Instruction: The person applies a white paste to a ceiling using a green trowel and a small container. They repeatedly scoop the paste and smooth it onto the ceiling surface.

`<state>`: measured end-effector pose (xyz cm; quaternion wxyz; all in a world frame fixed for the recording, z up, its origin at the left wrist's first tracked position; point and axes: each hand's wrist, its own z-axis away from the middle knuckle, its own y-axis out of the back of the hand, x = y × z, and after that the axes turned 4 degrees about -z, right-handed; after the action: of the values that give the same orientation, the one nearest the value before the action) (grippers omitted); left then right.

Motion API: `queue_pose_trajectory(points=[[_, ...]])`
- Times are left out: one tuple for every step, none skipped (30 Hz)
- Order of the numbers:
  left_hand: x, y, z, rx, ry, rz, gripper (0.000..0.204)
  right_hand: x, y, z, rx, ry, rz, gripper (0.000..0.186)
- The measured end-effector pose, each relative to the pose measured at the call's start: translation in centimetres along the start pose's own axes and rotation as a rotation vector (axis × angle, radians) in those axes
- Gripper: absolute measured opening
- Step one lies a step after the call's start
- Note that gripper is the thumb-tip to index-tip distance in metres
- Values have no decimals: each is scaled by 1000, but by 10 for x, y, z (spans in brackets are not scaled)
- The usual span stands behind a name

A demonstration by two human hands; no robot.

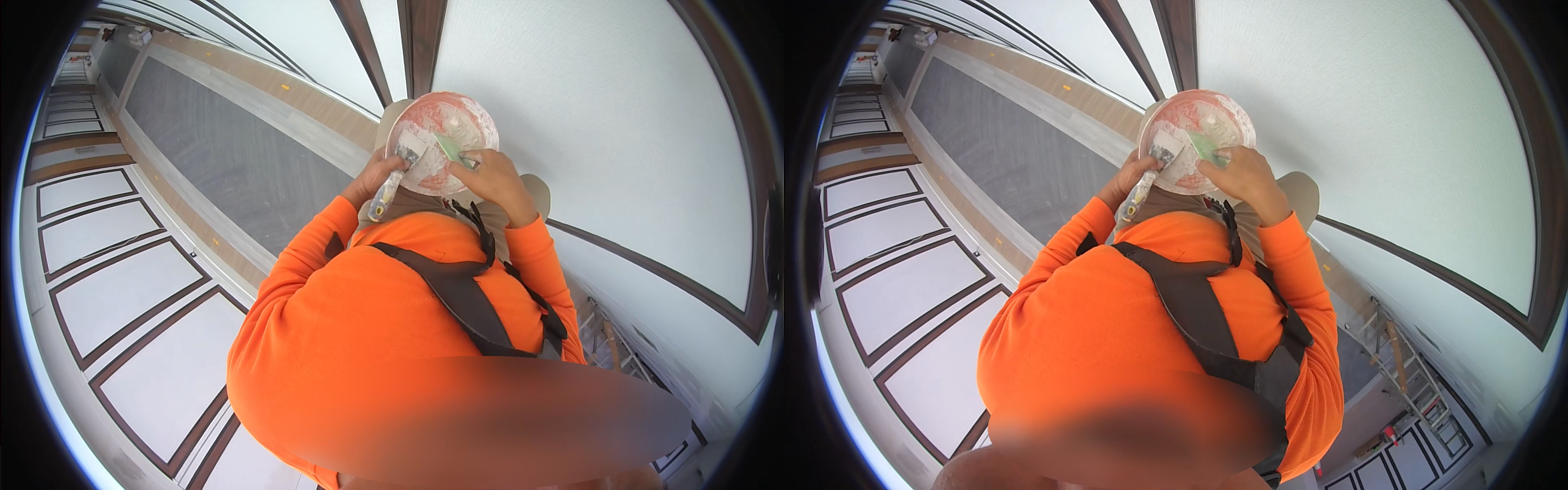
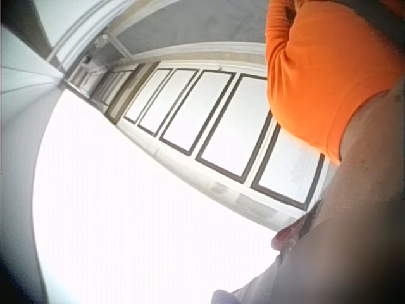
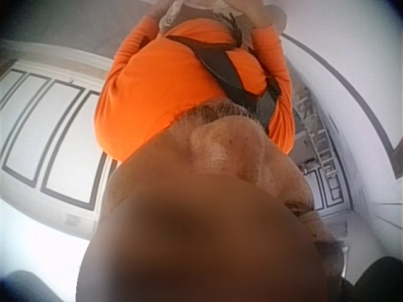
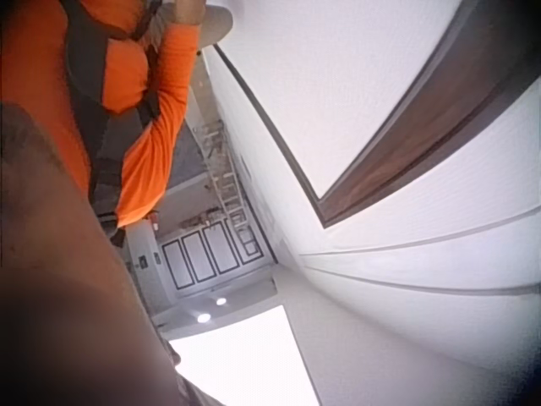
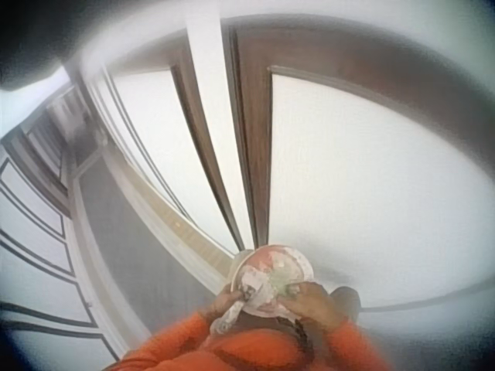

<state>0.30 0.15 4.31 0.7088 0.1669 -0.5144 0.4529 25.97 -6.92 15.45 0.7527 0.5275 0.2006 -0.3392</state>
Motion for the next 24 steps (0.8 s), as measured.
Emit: queue_pose_trajectory(points=[[-1, 0, 0, 1, 6, 1, 51, -4, 5, 1, -50, -23, -38, 64], [-1, 1, 0, 3, 10, 2, 51, -8, 9, 3, -31, -41, -42, 65], [-1, 1, 0, 1, 7, -1, 51, -12, 13, 4, -13, -58, -46, 66], [0, 1, 0, 0, 3, -5, 51, -15, 15, 4, 6, -76, -50, 67], [0, 1, 0, -5, 0, -11, 52, -14, 15, 3, 4, -88, -49, 67], [1, 1, 0, -5, 0, -18, 52, -12, 14, 2, 1, -99, -48, 66], [0, 2, 0, -6, 1, -25, 52, -8, 12, 0, -1, -111, -47, 66], [1, 2, -1, -9, 1, -32, 52, -2, 9, -2, -15, -64, -75, 64], [0, 4, -1, -15, 10, -34, 52, 7, 4, -4, -30, -13, -104, 63], [-1, 6, -2, -21, 19, -36, 52, 14, 2, -5, -45, 37, -132, 61], [-2, 7, -3, -23, 24, -35, 52, 11, 8, -5, -105, 2, -203, 59], [-3, 6, -2, -17, 17, -23, 52, 6, 16, -2, -164, -33, -274, 58], [-5, 3, 0, -12, 10, -10, 53, 4, 22, 1, -224, -68, -344, 56], [-3, 2, 1, -8, -2, -1, 53, 14, 21, 0, -260, -38, -597, 55], [-2, 0, 1, 3, -2, 21, 52, 34, 18, -2, -295, -5, -849, 55], [-3, -1, -1, 10, 0, 40, 50, 44, 16, -2, -327, 32, -1105, 54], [-5, -1, 0, 22, -5, 62, 49, 41, 19, 2, -360, 89, -1265, 56], [-10, 2, -2, 16, -16, 53, 48, 39, 23, 8, -393, 151, -1420, 59], [-20, 7, -3, 11, -25, 46, 47, 36, 27, 14, -430, 215, -1573, 63], [-25, 10, -8, -6, -37, 29, 46, 33, 30, 15, -427, 263, -1566, 67], [-31, 11, -10, -7, -38, 57, 45, 29, 33, 14, -433, 311, -1553, 72], [-31, 10, -11, -12, -40, 79, 43, 24, 37, 12, -435, 364, -1541, 77], [-24, 6, -9, -14, -59, 89, 44, 14, 44, 12, -459, 440, -1548, 79], [-25, 7, -10, -9, -37, 105, 44, -1, 55, 15, -484, 519, -1548, 83]])
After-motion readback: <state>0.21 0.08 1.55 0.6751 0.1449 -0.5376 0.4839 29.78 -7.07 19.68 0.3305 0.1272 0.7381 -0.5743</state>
